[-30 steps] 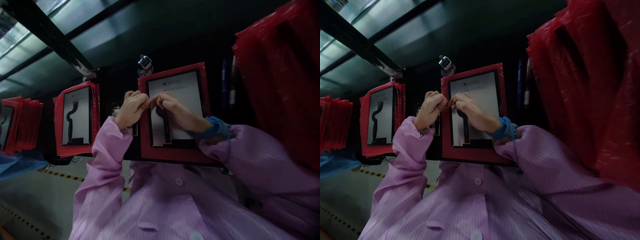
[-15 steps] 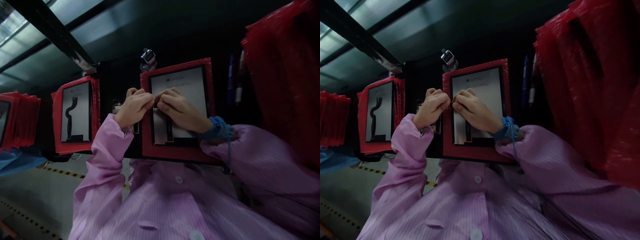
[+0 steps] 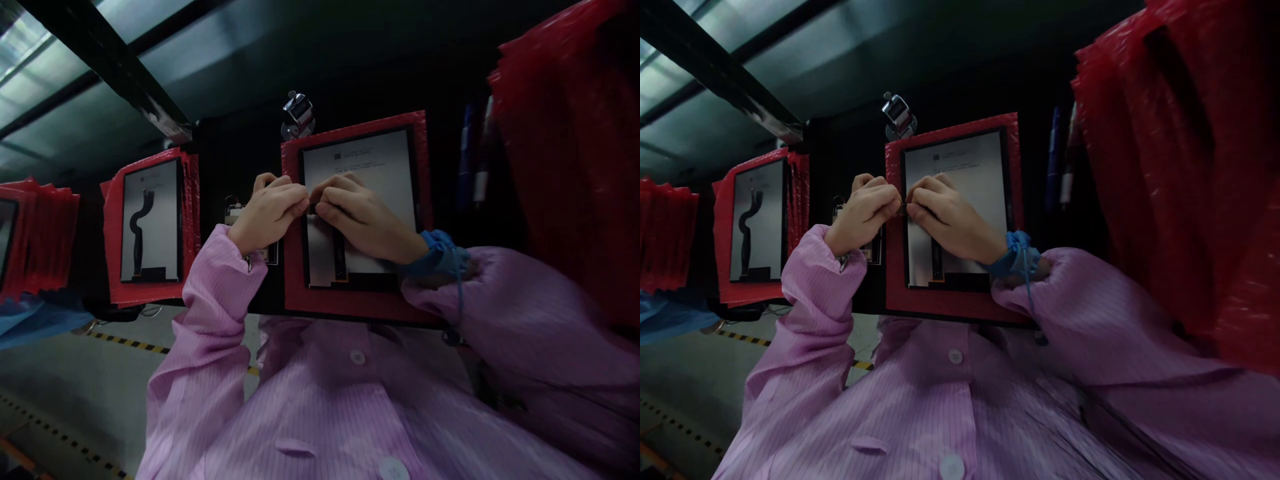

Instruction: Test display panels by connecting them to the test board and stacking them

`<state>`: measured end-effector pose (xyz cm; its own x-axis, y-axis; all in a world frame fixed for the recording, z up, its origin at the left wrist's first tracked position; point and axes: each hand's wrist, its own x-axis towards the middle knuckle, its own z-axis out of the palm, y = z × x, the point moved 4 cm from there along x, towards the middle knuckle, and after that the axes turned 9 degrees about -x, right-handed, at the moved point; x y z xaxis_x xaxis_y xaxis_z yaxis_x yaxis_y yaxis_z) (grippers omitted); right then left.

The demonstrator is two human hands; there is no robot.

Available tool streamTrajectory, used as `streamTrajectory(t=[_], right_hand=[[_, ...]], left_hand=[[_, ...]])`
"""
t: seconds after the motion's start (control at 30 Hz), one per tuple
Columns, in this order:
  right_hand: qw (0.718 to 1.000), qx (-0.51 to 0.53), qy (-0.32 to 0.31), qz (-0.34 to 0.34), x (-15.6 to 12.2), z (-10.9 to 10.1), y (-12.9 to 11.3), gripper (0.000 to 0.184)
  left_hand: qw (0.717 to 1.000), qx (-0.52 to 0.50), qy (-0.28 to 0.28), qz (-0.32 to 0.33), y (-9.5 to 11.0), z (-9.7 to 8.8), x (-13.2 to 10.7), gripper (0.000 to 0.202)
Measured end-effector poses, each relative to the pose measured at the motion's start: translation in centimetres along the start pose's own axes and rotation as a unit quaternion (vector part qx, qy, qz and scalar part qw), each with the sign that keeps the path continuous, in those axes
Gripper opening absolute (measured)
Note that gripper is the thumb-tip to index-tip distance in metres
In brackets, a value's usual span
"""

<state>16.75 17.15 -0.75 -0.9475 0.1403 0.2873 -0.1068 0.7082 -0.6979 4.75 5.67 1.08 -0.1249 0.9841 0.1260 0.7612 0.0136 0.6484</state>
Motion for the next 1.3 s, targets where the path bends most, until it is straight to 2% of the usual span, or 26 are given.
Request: streamTrajectory(t=[0.33,0.53,0.8,1.0,1.3], right_hand=[[1.000,0.000,0.020,0.001,-0.06,0.19,0.00,0.030],[1.000,0.004,0.001,0.010,-0.04,0.13,0.15,0.030],[1.000,-0.002,-0.003,0.005,0.00,0.15,0.56,0.035],[1.000,-0.001,-0.002,0.009,0.07,0.14,0.66,0.035],[1.000,-0.001,0.014,-0.021,0.07,0.87,0.78,0.048]], left_hand=[[1.000,0.023,0.007,-0.006,0.06,0.26,0.07,0.037],[1.000,0.026,0.011,0.006,-0.19,0.07,0.01,0.039],[0.999,0.021,0.026,0.018,-0.20,-0.49,-0.11,0.051],[0.999,0.018,0.039,0.004,-0.60,-0.60,-0.15,0.044],[0.998,-0.004,0.064,0.008,-0.20,-0.43,-0.02,0.049]])
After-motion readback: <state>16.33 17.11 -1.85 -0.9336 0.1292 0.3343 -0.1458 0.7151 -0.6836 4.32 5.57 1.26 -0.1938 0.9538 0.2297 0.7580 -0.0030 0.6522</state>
